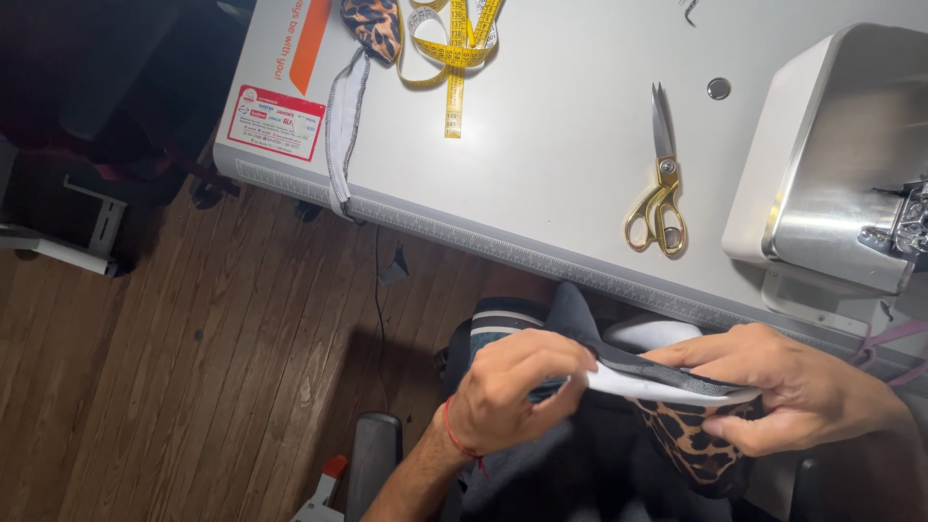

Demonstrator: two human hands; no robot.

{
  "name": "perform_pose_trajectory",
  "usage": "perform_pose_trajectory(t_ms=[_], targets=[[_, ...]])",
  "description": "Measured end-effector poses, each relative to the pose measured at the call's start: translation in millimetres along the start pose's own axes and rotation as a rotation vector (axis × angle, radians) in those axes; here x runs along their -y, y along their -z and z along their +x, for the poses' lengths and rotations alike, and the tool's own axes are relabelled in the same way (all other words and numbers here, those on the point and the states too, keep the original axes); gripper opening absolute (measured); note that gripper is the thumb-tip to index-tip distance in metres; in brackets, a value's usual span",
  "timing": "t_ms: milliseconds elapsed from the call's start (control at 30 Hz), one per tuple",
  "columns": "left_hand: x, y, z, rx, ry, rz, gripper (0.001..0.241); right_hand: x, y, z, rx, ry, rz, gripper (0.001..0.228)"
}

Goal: Trimming excess fabric and threads from leopard print bikini pieces using scissors and preparing them for sewing on an overlock machine.

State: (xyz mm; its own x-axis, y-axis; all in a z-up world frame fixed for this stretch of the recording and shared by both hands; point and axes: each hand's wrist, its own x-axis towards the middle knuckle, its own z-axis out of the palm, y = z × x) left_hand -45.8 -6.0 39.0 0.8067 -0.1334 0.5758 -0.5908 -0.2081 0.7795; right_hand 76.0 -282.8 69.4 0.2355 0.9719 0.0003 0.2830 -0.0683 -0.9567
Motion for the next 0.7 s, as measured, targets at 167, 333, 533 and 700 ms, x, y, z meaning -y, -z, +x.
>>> perform_pose_trajectory(t_ms=[167,333,533,700], targets=[[9.3,-5.4,-8.4,0.083,0.152,0.041,0.01,6.9,2.8,7.1,0.03,0.015,0.032,0.014],[15.6,-9.6,-1.8,0.036,0.189,-0.002,0.008,13.9,5.2,14.1,0.099,-0.041,0.014,0.012],[23.5,2.2,8.4,0.135,0.126,0.148,0.016,14.7,10.9,18.1,0.159,-0.091,-0.019,0.021],[13.8,3.6,30.8,0.155,0.031,0.149,0.05,17.4,20.9,25.3,0.258,-0.117,-0.043,0.008]])
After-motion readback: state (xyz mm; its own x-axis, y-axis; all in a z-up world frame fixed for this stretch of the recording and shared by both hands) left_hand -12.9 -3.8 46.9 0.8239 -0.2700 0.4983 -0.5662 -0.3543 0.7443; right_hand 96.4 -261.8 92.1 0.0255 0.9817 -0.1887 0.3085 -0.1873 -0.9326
